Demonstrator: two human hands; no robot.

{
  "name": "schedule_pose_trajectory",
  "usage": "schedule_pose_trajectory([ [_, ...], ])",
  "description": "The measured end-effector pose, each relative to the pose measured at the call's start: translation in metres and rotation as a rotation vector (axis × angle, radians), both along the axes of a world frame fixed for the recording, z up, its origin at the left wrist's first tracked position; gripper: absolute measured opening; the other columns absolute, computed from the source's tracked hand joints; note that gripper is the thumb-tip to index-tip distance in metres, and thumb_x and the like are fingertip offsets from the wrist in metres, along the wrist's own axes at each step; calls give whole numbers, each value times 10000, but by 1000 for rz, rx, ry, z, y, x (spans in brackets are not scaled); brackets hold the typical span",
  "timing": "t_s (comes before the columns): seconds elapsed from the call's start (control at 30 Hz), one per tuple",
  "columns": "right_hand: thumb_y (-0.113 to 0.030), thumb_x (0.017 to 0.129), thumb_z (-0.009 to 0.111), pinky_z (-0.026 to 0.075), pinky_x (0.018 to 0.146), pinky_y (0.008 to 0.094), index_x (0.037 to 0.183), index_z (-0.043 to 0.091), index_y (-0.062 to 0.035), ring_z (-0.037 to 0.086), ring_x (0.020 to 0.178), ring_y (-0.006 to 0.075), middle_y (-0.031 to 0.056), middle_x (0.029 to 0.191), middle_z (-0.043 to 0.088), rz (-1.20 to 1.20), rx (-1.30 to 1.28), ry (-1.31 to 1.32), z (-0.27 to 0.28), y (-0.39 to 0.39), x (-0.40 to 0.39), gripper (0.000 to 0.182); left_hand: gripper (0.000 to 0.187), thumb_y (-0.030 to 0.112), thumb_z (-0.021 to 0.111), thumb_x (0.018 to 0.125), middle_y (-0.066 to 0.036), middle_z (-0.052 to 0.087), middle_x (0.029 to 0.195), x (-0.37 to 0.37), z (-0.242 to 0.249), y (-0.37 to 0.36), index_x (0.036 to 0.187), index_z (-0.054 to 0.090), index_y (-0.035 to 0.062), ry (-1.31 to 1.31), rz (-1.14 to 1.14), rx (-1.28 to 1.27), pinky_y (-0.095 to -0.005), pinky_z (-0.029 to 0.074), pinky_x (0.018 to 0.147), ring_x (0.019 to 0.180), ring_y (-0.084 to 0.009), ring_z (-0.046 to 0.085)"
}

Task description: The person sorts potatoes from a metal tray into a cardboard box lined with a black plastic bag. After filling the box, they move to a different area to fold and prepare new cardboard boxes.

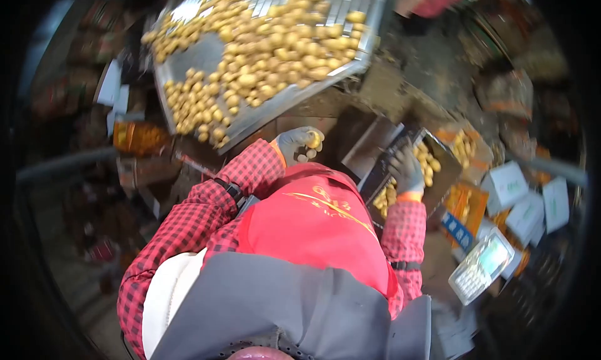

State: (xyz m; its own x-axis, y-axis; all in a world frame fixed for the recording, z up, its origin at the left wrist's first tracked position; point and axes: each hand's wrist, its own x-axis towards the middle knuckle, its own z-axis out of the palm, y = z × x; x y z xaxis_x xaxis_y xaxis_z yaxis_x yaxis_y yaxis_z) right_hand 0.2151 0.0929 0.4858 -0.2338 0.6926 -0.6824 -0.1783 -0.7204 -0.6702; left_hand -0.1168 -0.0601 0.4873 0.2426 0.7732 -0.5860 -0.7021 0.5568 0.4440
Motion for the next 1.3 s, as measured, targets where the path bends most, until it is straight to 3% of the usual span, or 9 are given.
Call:
schedule_pose_trajectory([
  [0.13,-295,961,624,520,630,292,1228,605,-119,619,762,164,-8,939,660,267,-214,501,-104,13,62,320,468,153,672,830,-116,655,1013,-41,-6,-99,1273,534,93,139,231,-37,-244,450,508,747,-179,628],
  [0.2,-323,944,642,526,640,303,1207,622,-135,624,774,174,2,976,671,133,-232,-182,-55,-11,22,324,528,127,688,825,-140,663,1057,-50,-30,-169,1317,498,99,48,495,-107,-278,465,497,755,-201,643],
  [0.4,-351,933,660,524,669,323,1188,635,-150,623,775,184,4,965,656,385,-280,-166,-64,5,-28,325,155,264,687,874,-35,597,718,-76,-88,-336,912,613,133,94,1194,-475,-262,383,452,579,-187,567],
  [0.6,-373,902,679,491,689,322,1150,615,-156,612,874,184,1,1036,645,645,-252,320,-102,48,-45,336,311,233,709,881,-76,618,773,-125,-108,-341,1123,601,72,378,1522,-513,-396,535,569,656,-258,621],
  [0.67,-361,917,670,469,653,308,1088,614,-156,604,836,176,-1,987,645,543,-190,-5,-81,37,-64,273,545,298,759,839,-141,667,1055,-146,-138,-332,1275,550,47,1616,1119,-1017,-416,545,832,929,-308,656],
  [0.7,-360,923,666,468,644,301,1077,617,-155,604,820,174,-1,968,646,555,-202,-2,-79,37,-65,261,769,389,800,777,-188,579,1302,-140,-53,-291,1383,473,47,1374,997,-1003,-404,419,1058,1219,-334,543],
  [0.83,-336,948,642,446,594,275,999,618,-163,595,738,155,-18,880,636,555,-283,-83,-67,26,-79,181,799,466,756,781,-212,406,1472,-189,-88,-240,1419,446,98,1915,791,-892,-450,330,1124,1368,-383,368],
  [1.0,-341,951,627,449,619,307,1003,606,-171,569,725,147,-26,869,608,552,-167,-126,-18,4,-104,179,734,521,666,819,-206,412,1467,-229,-63,-139,1404,468,124,2406,557,-601,-549,301,1106,1370,-388,357],
  [1.3,-362,952,620,457,645,302,1150,588,-110,579,759,150,0,921,608,536,-110,-127,3,22,-176,323,444,344,669,802,-48,436,1437,-197,-90,8,1242,613,363,2200,66,179,-556,239,1120,1388,-309,335],
])
